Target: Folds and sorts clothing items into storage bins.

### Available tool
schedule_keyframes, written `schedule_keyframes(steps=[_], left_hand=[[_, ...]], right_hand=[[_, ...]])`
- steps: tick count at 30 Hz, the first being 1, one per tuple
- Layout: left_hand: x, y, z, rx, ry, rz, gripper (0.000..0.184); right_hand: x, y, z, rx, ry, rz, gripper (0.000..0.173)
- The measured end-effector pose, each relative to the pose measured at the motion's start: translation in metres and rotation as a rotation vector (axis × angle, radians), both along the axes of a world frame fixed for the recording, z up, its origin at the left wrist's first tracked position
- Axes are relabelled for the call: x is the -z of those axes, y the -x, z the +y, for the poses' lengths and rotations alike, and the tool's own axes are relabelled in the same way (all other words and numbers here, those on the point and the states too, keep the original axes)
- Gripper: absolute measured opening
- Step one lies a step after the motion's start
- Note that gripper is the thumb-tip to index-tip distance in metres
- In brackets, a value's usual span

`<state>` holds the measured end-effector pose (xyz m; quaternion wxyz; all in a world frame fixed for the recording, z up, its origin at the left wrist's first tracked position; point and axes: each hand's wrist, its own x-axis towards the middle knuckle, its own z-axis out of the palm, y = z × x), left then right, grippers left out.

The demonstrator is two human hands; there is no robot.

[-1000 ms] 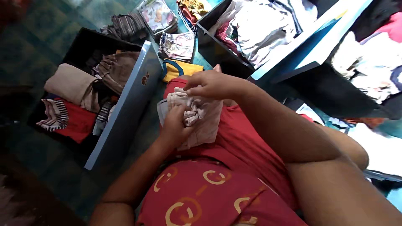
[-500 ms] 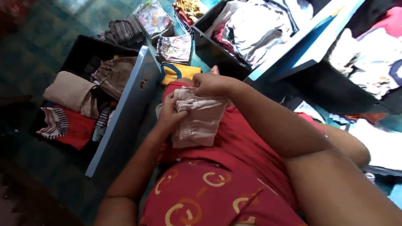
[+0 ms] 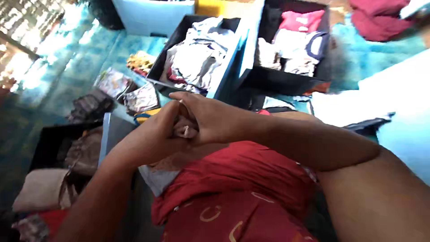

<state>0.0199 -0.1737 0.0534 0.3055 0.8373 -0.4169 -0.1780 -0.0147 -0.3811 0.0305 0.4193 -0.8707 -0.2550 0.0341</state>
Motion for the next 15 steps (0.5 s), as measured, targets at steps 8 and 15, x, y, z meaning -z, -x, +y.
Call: schedule_keyframes(steps=[8,15], left_hand=[[-0.007,-0.070,-0.066,-0.081,0.187,-0.083,0.086],[0.115,-0.104,-0.085,-0.485,0.562,0.549,0.046]], right_hand=[[0.021,0.005,-0.138,0.459,-0.442,0.208,0.051],[0.002,-0.035,-0.295,1.311,-1.056,-0.369,0.060]])
